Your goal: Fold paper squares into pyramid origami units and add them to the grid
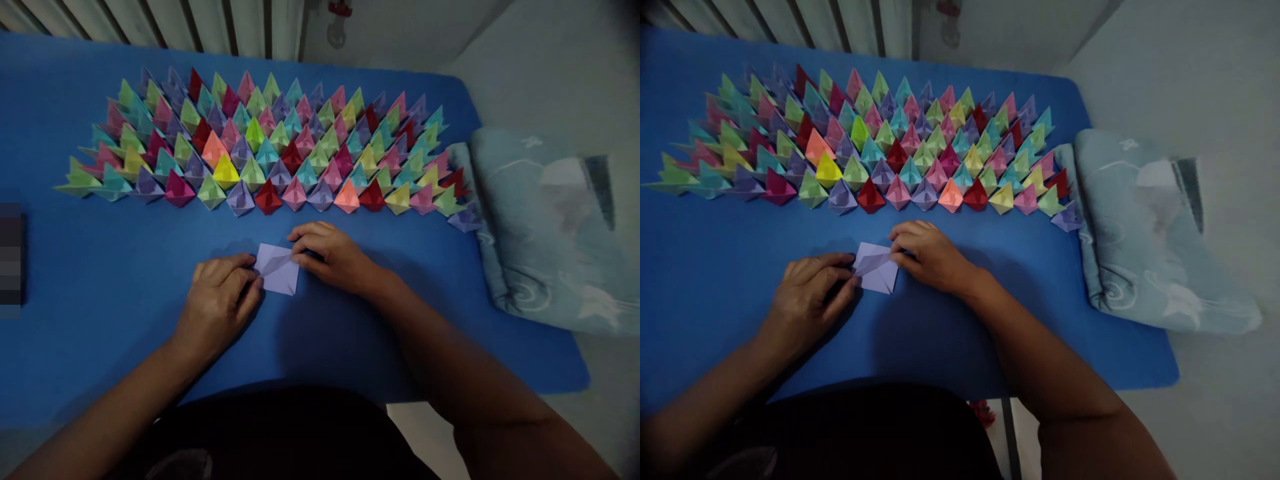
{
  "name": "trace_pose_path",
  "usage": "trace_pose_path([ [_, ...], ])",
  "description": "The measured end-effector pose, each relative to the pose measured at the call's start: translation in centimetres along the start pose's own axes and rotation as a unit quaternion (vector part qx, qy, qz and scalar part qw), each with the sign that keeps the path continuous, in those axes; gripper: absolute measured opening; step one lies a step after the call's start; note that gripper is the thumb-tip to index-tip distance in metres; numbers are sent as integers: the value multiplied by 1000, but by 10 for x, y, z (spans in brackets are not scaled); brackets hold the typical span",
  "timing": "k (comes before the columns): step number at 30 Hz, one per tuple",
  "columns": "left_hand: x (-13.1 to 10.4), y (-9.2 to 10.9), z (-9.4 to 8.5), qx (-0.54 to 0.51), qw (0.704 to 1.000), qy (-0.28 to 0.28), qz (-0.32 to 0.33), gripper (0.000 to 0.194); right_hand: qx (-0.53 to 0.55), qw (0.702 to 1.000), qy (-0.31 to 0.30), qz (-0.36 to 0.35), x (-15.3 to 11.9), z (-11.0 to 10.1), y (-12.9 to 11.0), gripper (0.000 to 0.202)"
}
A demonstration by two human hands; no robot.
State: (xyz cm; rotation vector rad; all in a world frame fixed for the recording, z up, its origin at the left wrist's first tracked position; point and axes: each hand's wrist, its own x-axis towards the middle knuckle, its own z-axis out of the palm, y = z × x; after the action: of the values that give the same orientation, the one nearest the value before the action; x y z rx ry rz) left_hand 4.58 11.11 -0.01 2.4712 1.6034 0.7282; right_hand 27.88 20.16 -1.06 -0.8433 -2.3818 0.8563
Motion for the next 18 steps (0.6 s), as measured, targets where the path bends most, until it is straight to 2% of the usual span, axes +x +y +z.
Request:
trace_pose_path([
  [5,-1,0,3,6,999,2,-45,17,-1,999,10,42,4,2,-5,10],
  [18,4,1,1,-8,995,-31,-94,25,-36,995,26,88,9,6,-9,16],
])
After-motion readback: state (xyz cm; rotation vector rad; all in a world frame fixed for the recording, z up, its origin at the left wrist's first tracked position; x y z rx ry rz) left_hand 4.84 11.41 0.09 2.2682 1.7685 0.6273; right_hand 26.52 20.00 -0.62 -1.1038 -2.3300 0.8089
